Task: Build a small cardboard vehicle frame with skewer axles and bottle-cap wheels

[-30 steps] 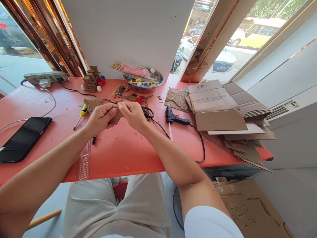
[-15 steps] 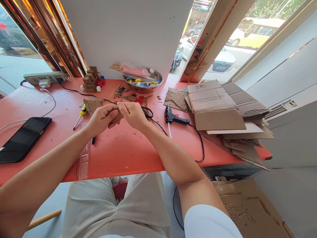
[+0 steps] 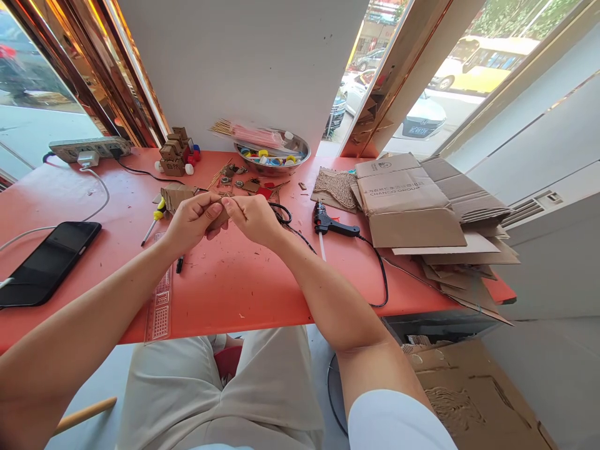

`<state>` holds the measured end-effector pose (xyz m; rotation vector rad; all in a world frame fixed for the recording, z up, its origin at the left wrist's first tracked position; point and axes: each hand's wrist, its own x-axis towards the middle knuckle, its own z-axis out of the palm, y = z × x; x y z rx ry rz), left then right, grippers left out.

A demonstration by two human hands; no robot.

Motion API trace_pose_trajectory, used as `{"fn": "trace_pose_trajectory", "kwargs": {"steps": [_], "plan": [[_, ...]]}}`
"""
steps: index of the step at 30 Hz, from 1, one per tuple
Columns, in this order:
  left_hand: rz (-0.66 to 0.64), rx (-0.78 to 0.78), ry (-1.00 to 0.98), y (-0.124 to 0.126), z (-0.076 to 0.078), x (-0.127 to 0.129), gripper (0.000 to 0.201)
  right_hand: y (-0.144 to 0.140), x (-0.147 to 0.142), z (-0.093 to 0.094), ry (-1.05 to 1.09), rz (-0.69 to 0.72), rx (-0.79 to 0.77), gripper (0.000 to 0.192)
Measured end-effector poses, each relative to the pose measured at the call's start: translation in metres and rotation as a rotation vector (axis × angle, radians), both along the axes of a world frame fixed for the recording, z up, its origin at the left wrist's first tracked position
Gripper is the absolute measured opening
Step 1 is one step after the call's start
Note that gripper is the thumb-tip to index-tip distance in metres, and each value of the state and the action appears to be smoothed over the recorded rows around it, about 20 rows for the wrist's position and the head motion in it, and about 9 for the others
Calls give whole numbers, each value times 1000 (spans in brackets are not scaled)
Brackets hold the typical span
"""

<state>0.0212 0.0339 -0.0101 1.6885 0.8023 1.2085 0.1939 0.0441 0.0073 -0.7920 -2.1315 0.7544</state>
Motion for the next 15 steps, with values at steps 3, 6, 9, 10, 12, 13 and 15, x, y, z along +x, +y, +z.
{"fn": "trace_pose_trajectory", "kwargs": {"steps": [3, 6, 9, 10, 12, 13, 15], "plan": [[4, -1, 0, -2, 2, 0, 58, 0, 2, 1, 24, 54, -47, 77], [12, -13, 3, -4, 3, 1, 56, -1, 2, 1, 30, 41, -98, 73], [-11, -104, -24, -4, 3, 1, 53, -1, 0, -2, 32, -93, -76, 67], [-8, -148, -61, -3, 3, 1, 52, 0, 0, -4, 48, -138, -56, 66], [41, -230, -166, 1, 1, -1, 49, 3, 0, -6, 100, -216, -22, 62], [83, -261, -217, 3, 0, -2, 47, 5, 0, -7, 119, -238, -18, 60], [167, -294, -287, 7, -3, -4, 40, 9, 1, -8, 112, -224, -50, 55]]}}
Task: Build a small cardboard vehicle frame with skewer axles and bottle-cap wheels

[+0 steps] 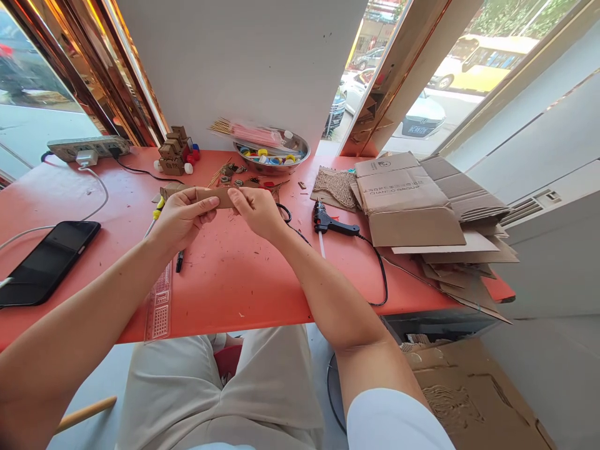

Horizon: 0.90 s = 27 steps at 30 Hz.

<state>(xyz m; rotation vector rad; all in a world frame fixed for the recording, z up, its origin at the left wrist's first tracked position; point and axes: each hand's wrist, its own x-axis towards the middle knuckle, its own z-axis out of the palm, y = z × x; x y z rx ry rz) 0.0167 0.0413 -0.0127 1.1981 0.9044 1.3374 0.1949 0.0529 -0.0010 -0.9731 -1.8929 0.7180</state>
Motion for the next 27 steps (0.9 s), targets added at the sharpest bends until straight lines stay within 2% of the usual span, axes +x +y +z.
{"fn": "trace_pose_trajectory", "kwargs": {"steps": [3, 6, 9, 11, 16, 22, 27], "plan": [[75, -3, -26, 5, -3, -3, 31, 2, 0, -1, -89, 161, -151, 42], [92, 37, -8, 6, -3, -4, 30, 0, -3, -4, -175, 337, -334, 33], [107, 111, 53, 5, -3, -4, 31, 0, -6, -7, -160, 413, -387, 26], [126, 147, 104, 5, -3, -4, 31, 1, -6, -7, -95, 378, -328, 22], [121, 184, 166, 7, -4, -3, 35, 6, -5, -5, 8, 173, -188, 16], [99, 95, 79, 0, -3, 3, 49, 9, -5, -11, 113, 171, -153, 19], [82, 91, 134, 0, -6, 2, 45, 15, -3, -15, 89, 123, -152, 13]]}}
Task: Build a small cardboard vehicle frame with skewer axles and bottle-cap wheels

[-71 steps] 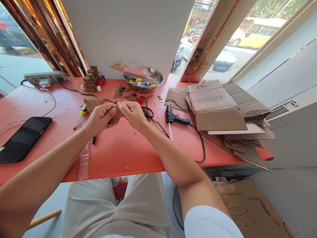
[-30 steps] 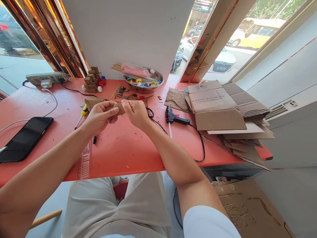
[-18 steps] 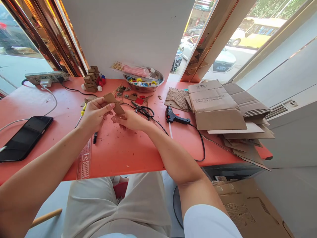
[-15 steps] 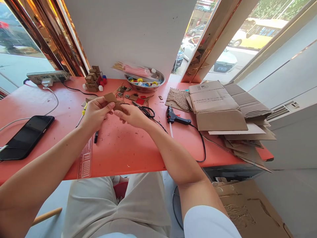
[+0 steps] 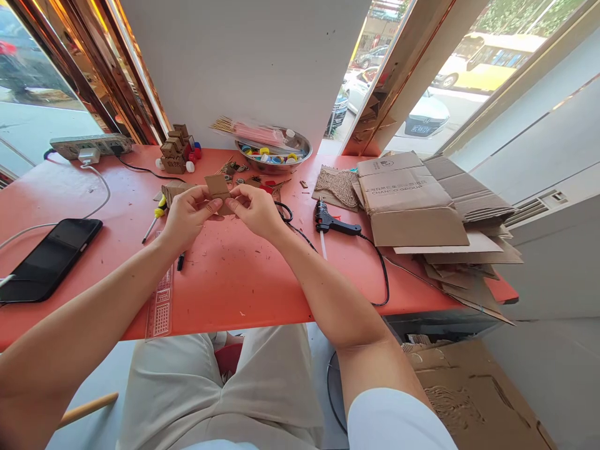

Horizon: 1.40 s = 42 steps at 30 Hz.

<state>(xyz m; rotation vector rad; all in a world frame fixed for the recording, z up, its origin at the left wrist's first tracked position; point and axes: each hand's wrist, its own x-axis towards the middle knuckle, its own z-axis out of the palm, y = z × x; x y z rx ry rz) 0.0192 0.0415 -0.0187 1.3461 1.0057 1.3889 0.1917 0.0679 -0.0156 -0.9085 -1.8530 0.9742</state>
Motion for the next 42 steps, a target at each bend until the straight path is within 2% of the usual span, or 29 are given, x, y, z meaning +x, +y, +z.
{"fn": "trace_pose_trajectory", "kwargs": {"steps": [4, 10, 18, 25, 30, 34, 38, 42], "plan": [[-45, -34, 9, 2, -4, -2, 38, 2, 0, -1, 25, -28, 12, 12], [-73, -98, -125, 3, -7, -1, 41, 1, 0, 0, 79, -4, -21, 18], [-56, -301, -286, 7, 0, -8, 16, -2, 1, 1, 94, -34, 86, 37], [-81, -409, -322, 4, 8, -8, 13, -4, 2, 4, 14, -39, 171, 21], [64, -357, -329, 6, 7, -7, 20, -5, 2, 5, -67, 64, 228, 2], [194, -279, -345, 9, 6, -6, 20, -4, 3, 5, -104, 74, 254, 17], [256, -178, -285, 8, 3, -3, 20, -2, 2, 3, -127, 46, 158, 24], [277, -85, -229, 8, -1, -4, 22, 0, 1, 3, -4, 63, 59, 13]]}}
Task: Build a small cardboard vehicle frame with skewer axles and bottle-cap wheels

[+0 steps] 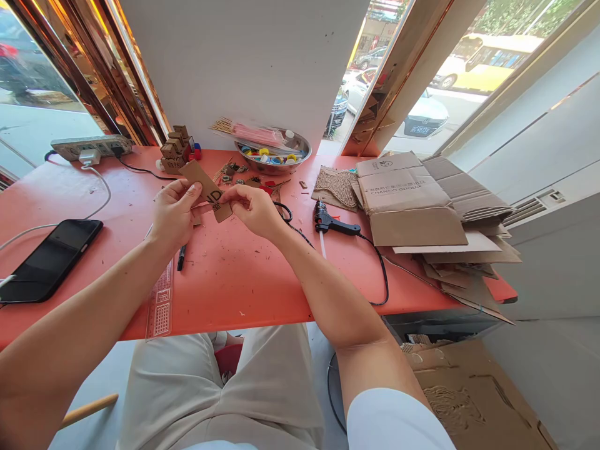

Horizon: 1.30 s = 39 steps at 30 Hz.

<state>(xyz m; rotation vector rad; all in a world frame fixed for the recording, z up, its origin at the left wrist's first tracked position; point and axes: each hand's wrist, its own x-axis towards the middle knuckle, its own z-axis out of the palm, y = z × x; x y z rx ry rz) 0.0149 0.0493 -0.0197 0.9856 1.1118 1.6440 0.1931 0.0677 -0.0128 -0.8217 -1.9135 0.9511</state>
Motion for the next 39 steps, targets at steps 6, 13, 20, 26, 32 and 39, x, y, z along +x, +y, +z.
{"fn": "trace_pose_trajectory", "kwargs": {"steps": [6, 13, 20, 26, 32, 39], "plan": [[0, 85, 20, 2, -2, -4, 28, -7, -5, 2, 206, 48, -304, 38], [-60, -13, -37, 2, -5, -1, 33, -4, -1, 2, 122, -168, -165, 15], [-130, 33, 231, 1, -4, -6, 34, -2, 13, 12, -227, -273, 144, 18], [-334, -42, 252, -5, 0, 2, 29, -5, 3, 11, -114, -143, -1, 20], [-224, -104, 95, -7, 2, 6, 27, -2, -6, -1, 133, -50, -273, 15], [-243, 18, 238, -10, 3, 6, 23, -7, -12, -1, 214, -109, -298, 13]]}}
